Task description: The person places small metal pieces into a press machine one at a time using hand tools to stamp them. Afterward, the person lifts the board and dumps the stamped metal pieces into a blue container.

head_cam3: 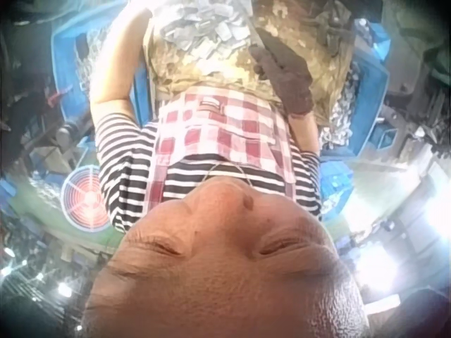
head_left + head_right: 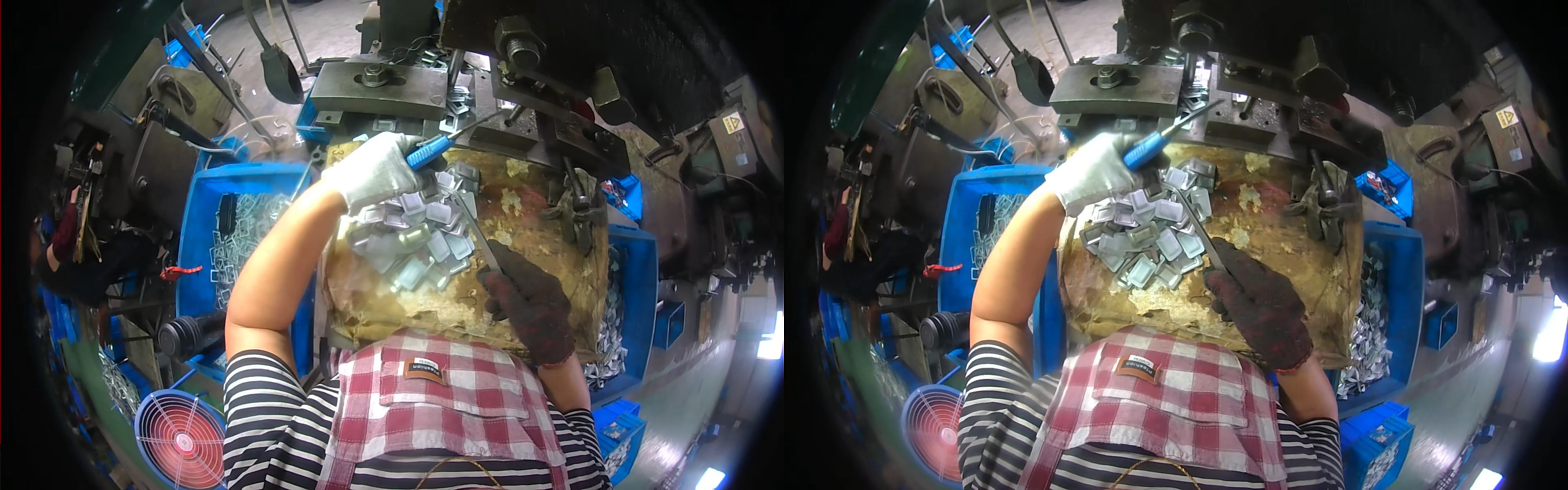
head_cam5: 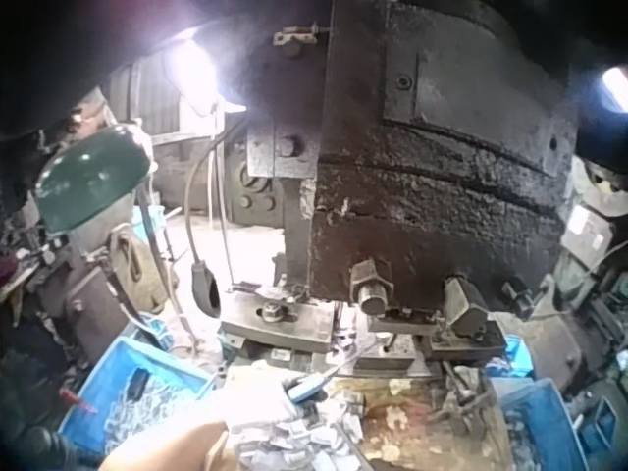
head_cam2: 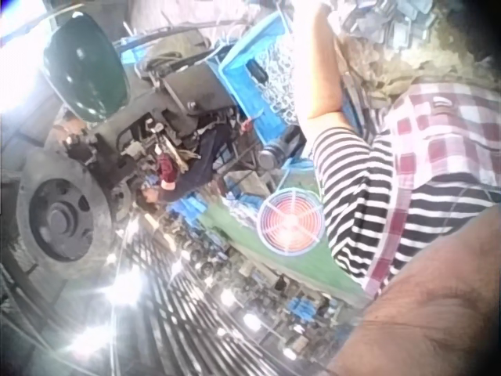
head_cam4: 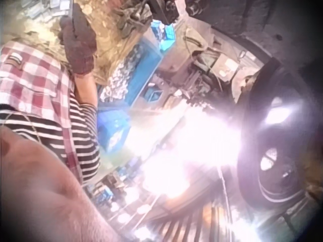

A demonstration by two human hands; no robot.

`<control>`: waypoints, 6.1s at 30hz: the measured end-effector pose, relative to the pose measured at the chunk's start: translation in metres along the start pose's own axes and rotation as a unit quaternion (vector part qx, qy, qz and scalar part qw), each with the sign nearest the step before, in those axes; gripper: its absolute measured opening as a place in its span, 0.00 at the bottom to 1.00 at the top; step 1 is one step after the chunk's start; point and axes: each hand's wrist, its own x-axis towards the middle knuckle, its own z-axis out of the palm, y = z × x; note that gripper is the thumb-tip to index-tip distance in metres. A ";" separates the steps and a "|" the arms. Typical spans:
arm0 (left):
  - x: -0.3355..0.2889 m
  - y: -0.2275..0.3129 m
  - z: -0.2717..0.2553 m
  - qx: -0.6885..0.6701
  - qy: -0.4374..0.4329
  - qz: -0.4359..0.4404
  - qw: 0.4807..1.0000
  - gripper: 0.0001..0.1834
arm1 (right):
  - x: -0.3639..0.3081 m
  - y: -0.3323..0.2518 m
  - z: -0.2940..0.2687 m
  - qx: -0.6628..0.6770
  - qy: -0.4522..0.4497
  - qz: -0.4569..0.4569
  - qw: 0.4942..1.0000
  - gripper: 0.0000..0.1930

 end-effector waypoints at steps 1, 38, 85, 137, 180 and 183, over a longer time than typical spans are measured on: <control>0.007 -0.007 -0.001 0.024 -0.013 0.021 0.999 0.15 | 0.001 0.003 -0.001 -0.020 0.000 -0.024 1.000 0.21; 0.009 -0.061 0.000 -0.162 0.168 -0.063 0.970 0.21 | 0.053 -0.016 -0.029 0.053 0.188 0.029 0.980 0.22; 0.082 0.063 -0.028 0.477 -0.054 0.006 0.877 0.18 | 0.033 -0.008 -0.025 0.045 0.222 0.038 0.973 0.19; 0.007 -0.036 -0.038 0.191 0.049 0.001 0.980 0.25 | 0.019 0.008 -0.007 0.049 0.104 0.041 0.992 0.22; 0.002 -0.051 0.017 -0.307 0.132 -0.070 0.940 0.14 | 0.006 -0.026 0.013 0.122 0.034 0.101 0.987 0.23; 0.001 -0.049 0.023 -0.374 0.096 -0.095 0.917 0.17 | 0.008 -0.025 0.017 0.105 0.010 0.101 0.989 0.23</control>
